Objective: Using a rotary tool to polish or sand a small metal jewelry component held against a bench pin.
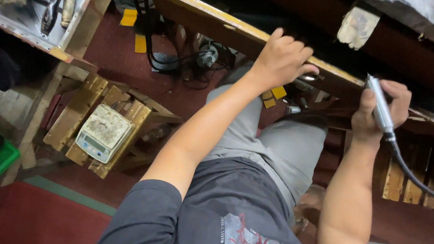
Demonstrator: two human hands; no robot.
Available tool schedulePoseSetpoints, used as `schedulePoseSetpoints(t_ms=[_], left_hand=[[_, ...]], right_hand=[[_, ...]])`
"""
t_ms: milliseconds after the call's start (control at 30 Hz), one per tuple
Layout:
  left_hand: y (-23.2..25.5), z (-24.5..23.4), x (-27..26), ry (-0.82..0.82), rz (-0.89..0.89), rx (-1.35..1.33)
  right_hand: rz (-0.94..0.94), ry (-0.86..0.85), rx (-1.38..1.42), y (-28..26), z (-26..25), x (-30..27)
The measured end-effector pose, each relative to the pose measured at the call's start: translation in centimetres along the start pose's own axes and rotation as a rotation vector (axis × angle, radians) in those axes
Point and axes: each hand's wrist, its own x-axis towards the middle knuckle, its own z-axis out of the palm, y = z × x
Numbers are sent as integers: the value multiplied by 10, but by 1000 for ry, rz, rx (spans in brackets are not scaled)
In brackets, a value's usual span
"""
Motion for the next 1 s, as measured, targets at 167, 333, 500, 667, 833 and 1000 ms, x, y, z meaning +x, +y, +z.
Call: schedulePoseSetpoints(t_ms=[167, 333, 500, 667, 833, 1000], left_hand=[[-6, -5, 0, -140, 40, -51], [-22, -8, 7, -434, 82, -184], [-40, -22, 27, -684, 74, -396], [-52, -33, 36, -765, -87, -621], [-65, -25, 36, -839, -179, -654], [-73, -17, 32, -823, -136, -646]], right_hand=[[5, 11, -83, 0, 2, 1], [1, 56, -118, -6, 6, 3], [70, 67, -125, -11, 3, 5], [76, 55, -181, -15, -2, 7], [90, 48, -156, -14, -4, 9], [101, 27, -123, -17, -6, 10]])
